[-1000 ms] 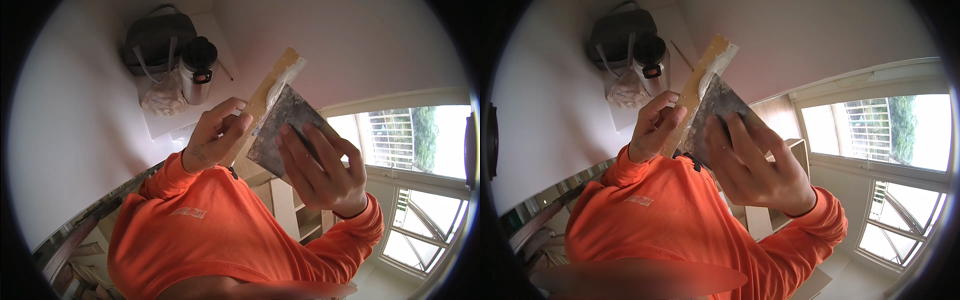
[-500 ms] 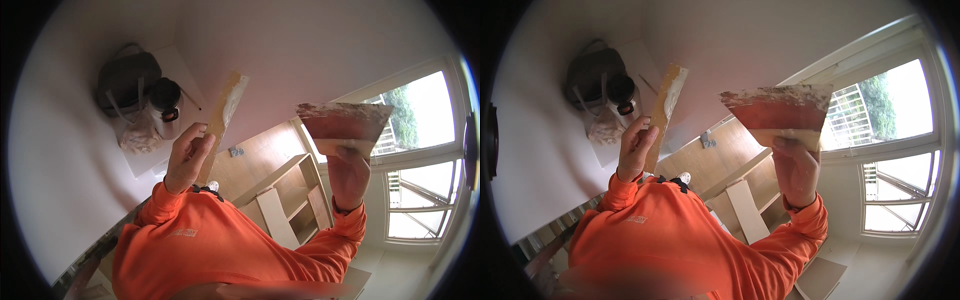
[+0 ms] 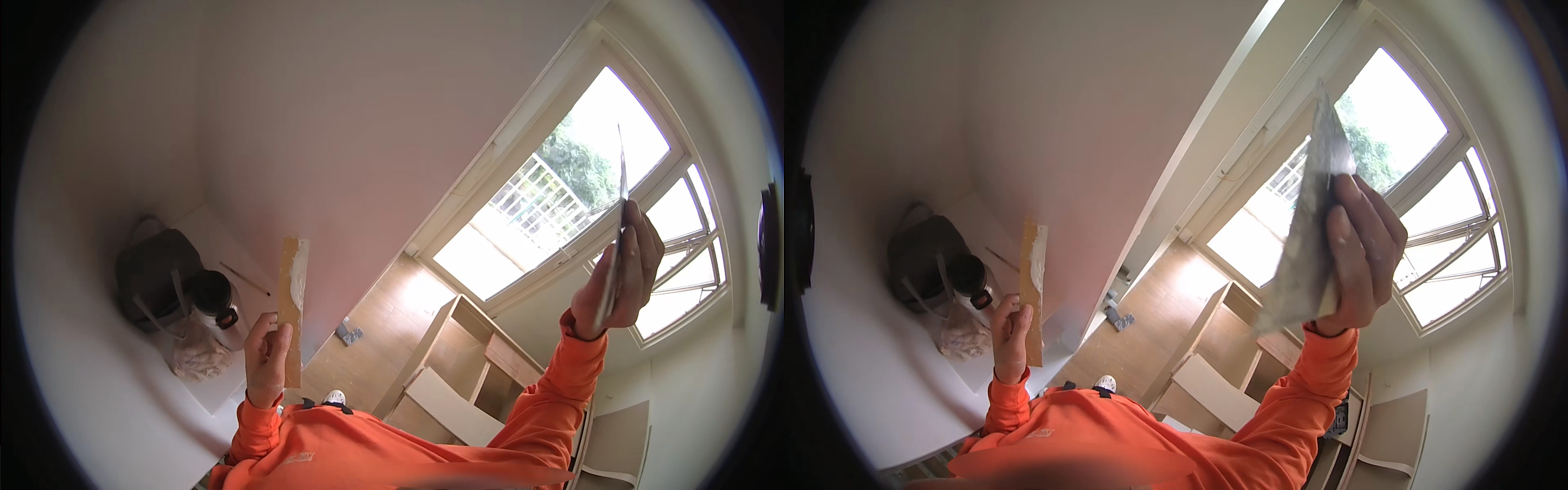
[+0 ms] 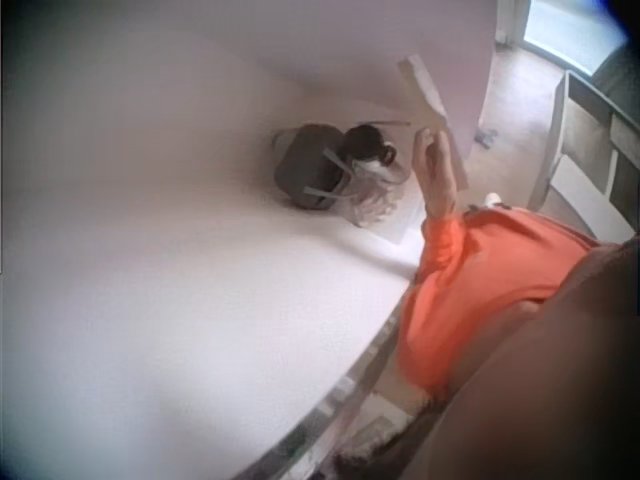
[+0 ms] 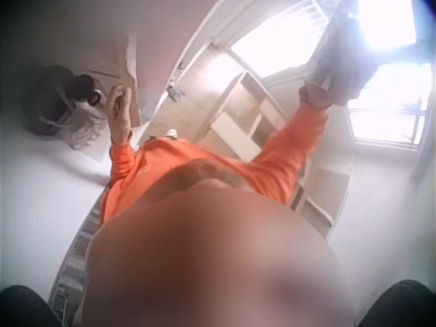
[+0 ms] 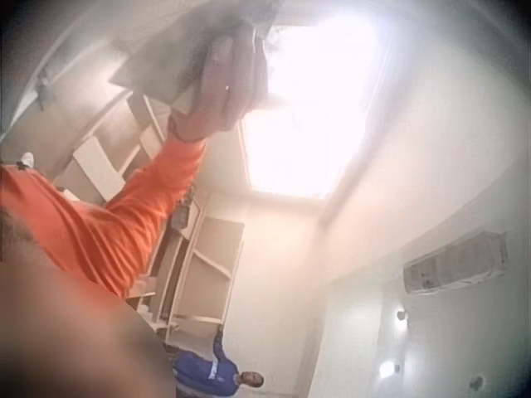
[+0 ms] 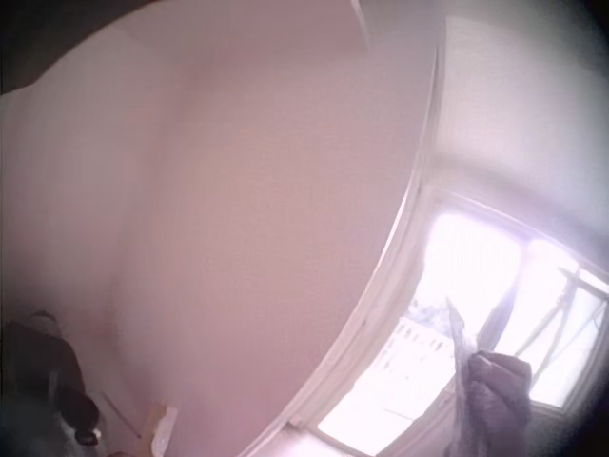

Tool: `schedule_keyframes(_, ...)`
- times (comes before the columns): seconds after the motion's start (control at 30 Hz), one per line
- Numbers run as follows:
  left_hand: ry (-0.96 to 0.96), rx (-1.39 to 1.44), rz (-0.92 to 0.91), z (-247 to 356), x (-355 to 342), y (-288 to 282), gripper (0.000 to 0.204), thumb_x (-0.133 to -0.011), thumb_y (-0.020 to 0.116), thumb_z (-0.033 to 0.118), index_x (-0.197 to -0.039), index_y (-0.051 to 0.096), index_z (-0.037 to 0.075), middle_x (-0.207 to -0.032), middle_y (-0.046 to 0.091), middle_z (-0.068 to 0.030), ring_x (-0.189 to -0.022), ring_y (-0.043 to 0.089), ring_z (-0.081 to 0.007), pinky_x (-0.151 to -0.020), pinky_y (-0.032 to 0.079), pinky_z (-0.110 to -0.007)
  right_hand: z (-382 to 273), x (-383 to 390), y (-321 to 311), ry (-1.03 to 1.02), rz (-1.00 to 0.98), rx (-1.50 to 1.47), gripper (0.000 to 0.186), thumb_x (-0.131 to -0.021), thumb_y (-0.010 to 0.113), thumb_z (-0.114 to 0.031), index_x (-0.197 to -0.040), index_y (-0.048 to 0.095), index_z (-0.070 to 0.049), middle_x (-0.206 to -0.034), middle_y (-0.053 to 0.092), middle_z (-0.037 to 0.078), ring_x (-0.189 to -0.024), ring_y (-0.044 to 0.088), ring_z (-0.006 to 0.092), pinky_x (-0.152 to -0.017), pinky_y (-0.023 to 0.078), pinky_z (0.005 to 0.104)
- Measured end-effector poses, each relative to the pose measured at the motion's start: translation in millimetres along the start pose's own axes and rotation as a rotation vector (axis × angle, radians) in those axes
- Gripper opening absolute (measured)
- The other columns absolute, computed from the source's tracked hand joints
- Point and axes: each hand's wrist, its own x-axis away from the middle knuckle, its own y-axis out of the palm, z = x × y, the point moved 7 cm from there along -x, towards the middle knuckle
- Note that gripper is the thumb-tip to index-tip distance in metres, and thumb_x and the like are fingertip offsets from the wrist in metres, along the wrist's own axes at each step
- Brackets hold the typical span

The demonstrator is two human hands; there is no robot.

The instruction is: The person applies plaster to the underside of a white shelf using a trowel and hawk, then smooths the surface. They later wipe the shelf with a cloth. Another person is visible working nearby.

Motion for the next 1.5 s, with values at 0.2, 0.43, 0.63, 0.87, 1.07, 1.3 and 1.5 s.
schedule_keyframes(0.2, 0.034, -0.028, -0.03, -12, -2, -4, 0.006, -0.094, 0.052, 0.01, -0.095, 0.053, 0.004, -0.058, 0.035, 0.0082, -0.053, 0.027, 0.0001, -0.05, 0.02, -0.021, -8, -30, 34, -0.325, -0.139, 0.432, 0.026, -0.073, 0.073, -0.016, -0.099, 0.071, -0.016, -0.108, 0.067, -0.003, -0.101, 0.06, 0.0174, -0.083, 0.048, 0.0286)
schedule_keyframes(0.43, 0.004, -0.014, -0.03, -15, -1, -4, 0.006, -0.094, 0.051, 0.009, -0.094, 0.053, 0.004, -0.059, 0.034, 0.0083, -0.054, 0.027, 0.0, -0.05, 0.02, -0.021, 4, -42, 55, -0.323, -0.171, 0.514, 0.029, -0.074, 0.071, -0.017, -0.103, 0.071, -0.017, -0.109, 0.067, -0.005, -0.102, 0.061, 0.0161, -0.082, 0.047, 0.0279)
schedule_keyframes(0.63, 0.0, -0.007, -0.016, -11, 0, -6, 0.006, -0.094, 0.051, 0.01, -0.094, 0.052, 0.004, -0.062, 0.037, 0.0077, -0.056, 0.03, -0.0004, -0.052, 0.022, -0.02, 7, -44, 64, -0.33, -0.17, 0.524, 0.03, -0.074, 0.072, -0.018, -0.104, 0.071, -0.018, -0.111, 0.066, -0.006, -0.102, 0.06, 0.0157, -0.084, 0.046, 0.0275)
schedule_keyframes(0.87, -0.007, 0.023, -0.051, -14, -4, -5, 0.006, -0.095, 0.051, 0.01, -0.093, 0.052, 0.004, -0.063, 0.038, 0.0081, -0.057, 0.03, -0.0001, -0.052, 0.023, -0.02, 7, -33, 70, -0.389, -0.144, 0.622, 0.022, -0.082, 0.063, -0.024, -0.102, 0.071, -0.024, -0.112, 0.065, -0.01, -0.1, 0.059, 0.0105, -0.082, 0.045, 0.0249)
schedule_keyframes(1.07, 0.002, 0.009, -0.057, -16, -6, -5, 0.007, -0.095, 0.051, 0.011, -0.093, 0.053, 0.004, -0.064, 0.04, 0.008, -0.057, 0.031, -0.0003, -0.053, 0.024, -0.02, -2, -32, 60, -0.356, -0.168, 0.651, 0.02, -0.082, 0.062, -0.023, -0.1, 0.072, -0.022, -0.108, 0.066, -0.011, -0.098, 0.059, 0.0106, -0.083, 0.045, 0.0253)
schedule_keyframes(1.3, -0.012, -0.001, -0.062, -14, -9, -2, 0.008, -0.095, 0.051, 0.011, -0.096, 0.053, 0.004, -0.064, 0.044, 0.0071, -0.057, 0.034, -0.0002, -0.053, 0.026, -0.019, -10, -49, 58, -0.388, -0.234, 0.657, 0.021, -0.08, 0.064, -0.019, -0.1, 0.072, -0.02, -0.107, 0.066, -0.01, -0.097, 0.06, 0.0108, -0.084, 0.044, 0.0262)
schedule_keyframes(1.5, -0.052, 0.028, -0.046, -19, -8, -3, 0.008, -0.095, 0.051, 0.011, -0.096, 0.053, 0.004, -0.063, 0.044, 0.007, -0.057, 0.034, 0.0, -0.053, 0.026, -0.019, -13, -58, 67, -0.426, -0.285, 0.749, 0.023, -0.084, 0.062, -0.019, -0.104, 0.071, -0.023, -0.11, 0.066, -0.011, -0.101, 0.059, 0.0109, -0.086, 0.042, 0.0271)
